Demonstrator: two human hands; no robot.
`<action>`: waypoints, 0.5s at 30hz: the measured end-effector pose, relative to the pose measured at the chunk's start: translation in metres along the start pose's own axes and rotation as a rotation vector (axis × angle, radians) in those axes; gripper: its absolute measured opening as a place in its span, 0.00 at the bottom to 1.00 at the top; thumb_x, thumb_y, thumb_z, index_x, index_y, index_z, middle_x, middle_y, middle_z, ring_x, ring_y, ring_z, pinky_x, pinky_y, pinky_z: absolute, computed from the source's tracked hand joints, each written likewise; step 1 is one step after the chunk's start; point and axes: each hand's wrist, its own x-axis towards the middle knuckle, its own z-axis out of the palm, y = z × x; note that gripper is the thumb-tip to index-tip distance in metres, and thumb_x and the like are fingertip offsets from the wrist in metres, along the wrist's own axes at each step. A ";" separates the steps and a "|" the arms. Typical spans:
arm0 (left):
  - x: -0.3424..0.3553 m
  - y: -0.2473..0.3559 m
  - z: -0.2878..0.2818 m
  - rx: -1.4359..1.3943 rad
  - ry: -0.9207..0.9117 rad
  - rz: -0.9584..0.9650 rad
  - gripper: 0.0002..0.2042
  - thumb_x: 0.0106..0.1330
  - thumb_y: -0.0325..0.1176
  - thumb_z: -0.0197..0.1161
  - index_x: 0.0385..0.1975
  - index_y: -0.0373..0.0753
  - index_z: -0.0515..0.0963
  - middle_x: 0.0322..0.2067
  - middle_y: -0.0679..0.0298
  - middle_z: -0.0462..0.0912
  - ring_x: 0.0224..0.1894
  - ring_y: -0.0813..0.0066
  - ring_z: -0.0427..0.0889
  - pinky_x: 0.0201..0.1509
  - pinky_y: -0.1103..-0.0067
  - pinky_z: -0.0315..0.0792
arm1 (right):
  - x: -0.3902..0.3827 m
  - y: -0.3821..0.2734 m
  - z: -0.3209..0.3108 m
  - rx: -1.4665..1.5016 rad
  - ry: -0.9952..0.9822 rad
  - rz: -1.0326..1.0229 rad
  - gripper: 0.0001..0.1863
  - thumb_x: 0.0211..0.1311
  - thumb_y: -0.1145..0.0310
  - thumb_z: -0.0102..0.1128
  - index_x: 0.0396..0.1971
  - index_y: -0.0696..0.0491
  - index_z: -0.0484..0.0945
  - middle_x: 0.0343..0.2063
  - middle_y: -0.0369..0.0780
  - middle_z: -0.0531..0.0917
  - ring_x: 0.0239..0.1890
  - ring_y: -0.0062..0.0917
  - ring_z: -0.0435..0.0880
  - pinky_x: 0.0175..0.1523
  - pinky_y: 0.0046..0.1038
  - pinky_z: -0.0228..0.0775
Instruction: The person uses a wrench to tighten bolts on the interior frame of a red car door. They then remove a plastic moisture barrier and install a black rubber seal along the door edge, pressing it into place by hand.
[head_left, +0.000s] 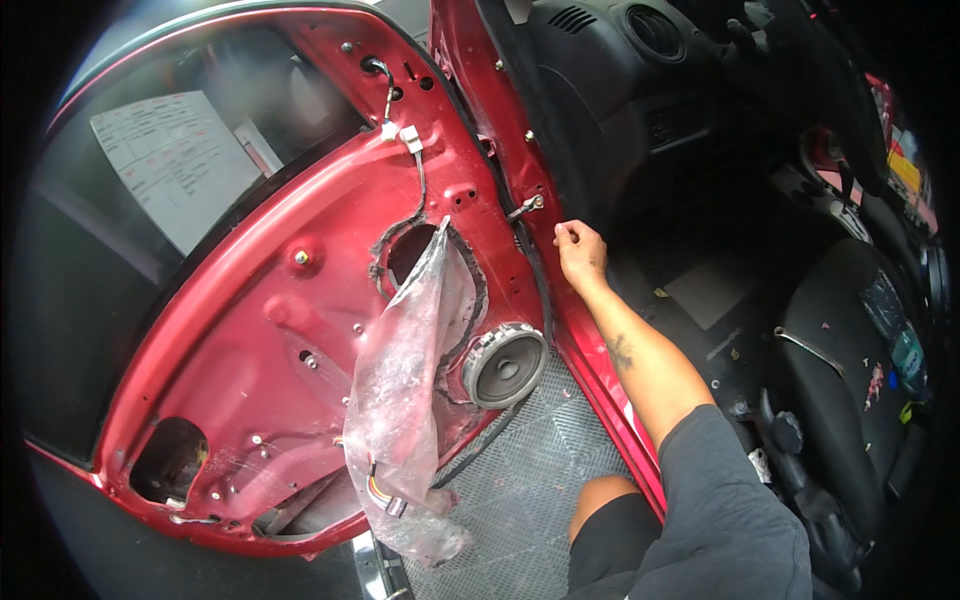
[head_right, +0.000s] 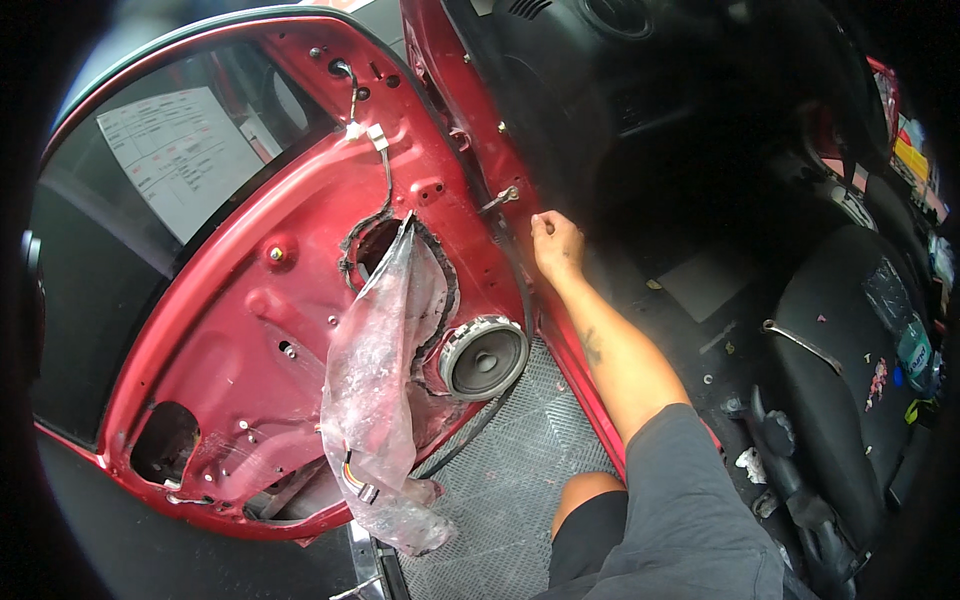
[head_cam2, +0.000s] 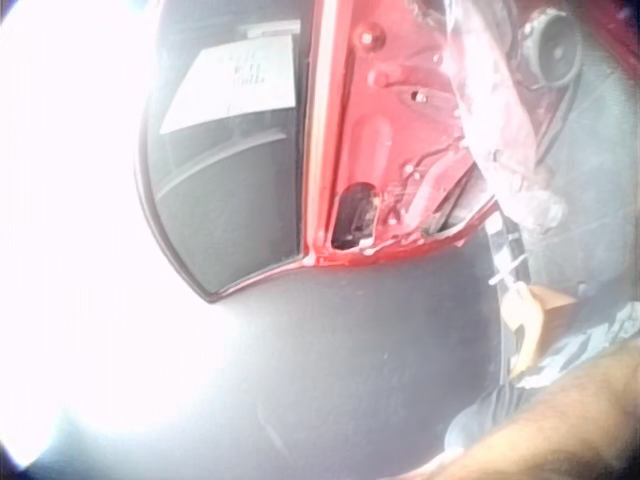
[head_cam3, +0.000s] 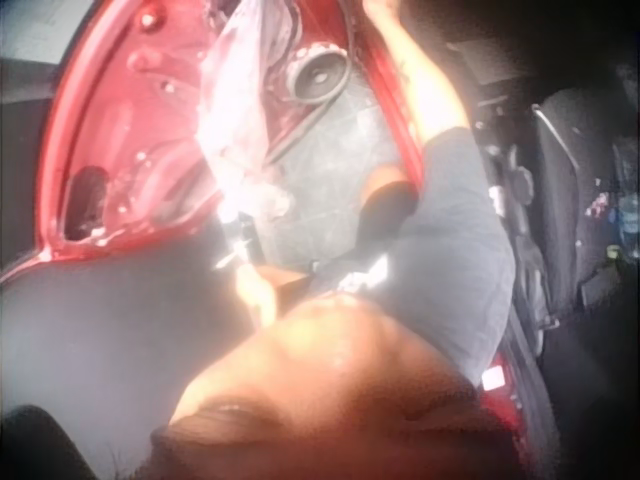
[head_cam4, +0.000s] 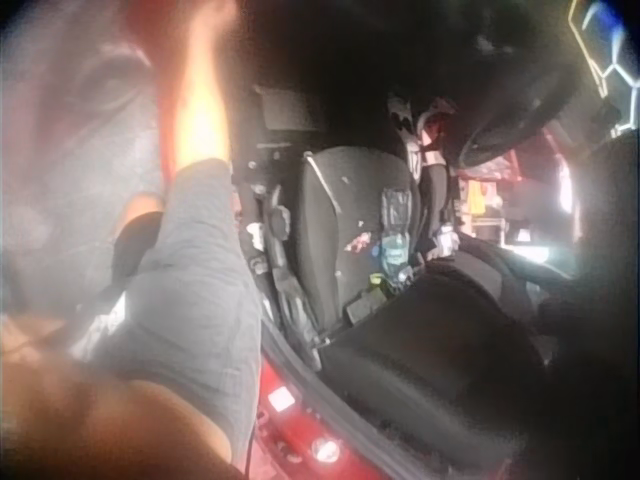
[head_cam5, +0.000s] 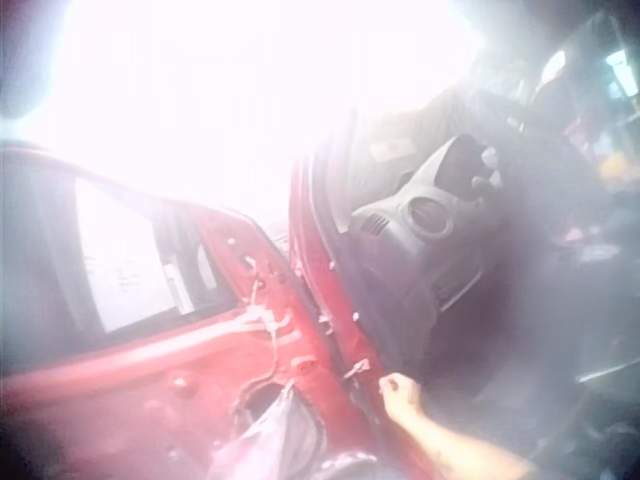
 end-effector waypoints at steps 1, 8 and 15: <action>-0.001 -0.004 0.003 -0.010 0.000 -0.011 0.28 0.83 0.46 0.58 0.73 0.32 0.70 0.68 0.42 0.75 0.72 0.41 0.70 0.80 0.56 0.62 | 0.002 -0.007 -0.006 0.004 0.041 0.015 0.15 0.77 0.58 0.65 0.42 0.56 0.89 0.32 0.39 0.93 0.37 0.26 0.92 0.46 0.31 0.81; -0.028 -0.057 -0.003 -0.029 -0.020 -0.149 0.29 0.84 0.47 0.57 0.75 0.32 0.68 0.70 0.41 0.73 0.74 0.40 0.68 0.83 0.56 0.59 | -0.164 -0.055 -0.029 0.479 -0.037 0.071 0.10 0.81 0.66 0.61 0.41 0.57 0.84 0.29 0.33 0.85 0.32 0.16 0.82 0.41 0.24 0.77; 0.023 0.061 0.004 -1.153 -0.070 -0.124 0.12 0.87 0.37 0.51 0.58 0.35 0.70 0.28 0.69 0.71 0.28 0.82 0.71 0.37 0.78 0.78 | -0.423 -0.071 -0.045 0.421 -1.222 -0.068 0.26 0.81 0.52 0.61 0.63 0.58 0.81 0.51 0.45 0.88 0.58 0.35 0.87 0.65 0.38 0.78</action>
